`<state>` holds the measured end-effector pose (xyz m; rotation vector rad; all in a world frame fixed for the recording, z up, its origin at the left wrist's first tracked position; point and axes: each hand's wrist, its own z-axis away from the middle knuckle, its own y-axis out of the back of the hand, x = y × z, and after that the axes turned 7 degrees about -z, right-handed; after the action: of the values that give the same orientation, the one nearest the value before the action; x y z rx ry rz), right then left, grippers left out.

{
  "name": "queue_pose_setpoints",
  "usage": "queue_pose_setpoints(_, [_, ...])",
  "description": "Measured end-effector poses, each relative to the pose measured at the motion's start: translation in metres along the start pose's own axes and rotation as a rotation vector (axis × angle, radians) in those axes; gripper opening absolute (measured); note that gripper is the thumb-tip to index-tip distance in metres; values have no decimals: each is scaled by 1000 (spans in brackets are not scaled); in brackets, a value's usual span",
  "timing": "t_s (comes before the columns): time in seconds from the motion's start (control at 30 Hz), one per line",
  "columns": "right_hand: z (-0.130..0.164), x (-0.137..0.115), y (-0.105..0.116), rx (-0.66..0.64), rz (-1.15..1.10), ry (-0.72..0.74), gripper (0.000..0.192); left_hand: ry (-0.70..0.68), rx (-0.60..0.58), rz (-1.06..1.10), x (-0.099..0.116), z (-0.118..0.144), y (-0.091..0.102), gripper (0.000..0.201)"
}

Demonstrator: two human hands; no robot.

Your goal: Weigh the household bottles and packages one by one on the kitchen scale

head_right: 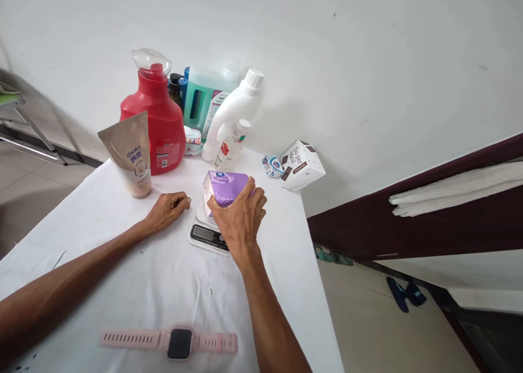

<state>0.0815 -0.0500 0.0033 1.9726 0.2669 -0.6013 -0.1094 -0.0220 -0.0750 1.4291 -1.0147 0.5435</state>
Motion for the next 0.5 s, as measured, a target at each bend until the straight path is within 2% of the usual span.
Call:
queue_pose_setpoints(0.1, [6, -1, -8, 31, 64, -30, 92, 0, -1, 2, 0, 0, 0, 34])
queue_pose_setpoints(0.3, [14, -2, -17, 46, 80, -4, 109, 2, -13, 5, 1, 0, 1, 35])
queue_pose_setpoints(0.43, [23, 1, -4, -8, 101, 13, 116, 25, -25, 24, 3, 1, 1, 35])
queue_pose_setpoints(0.5, [27, 7, 9, 23, 70, 34, 112, 34, -26, 25, 4, 1, 1, 34])
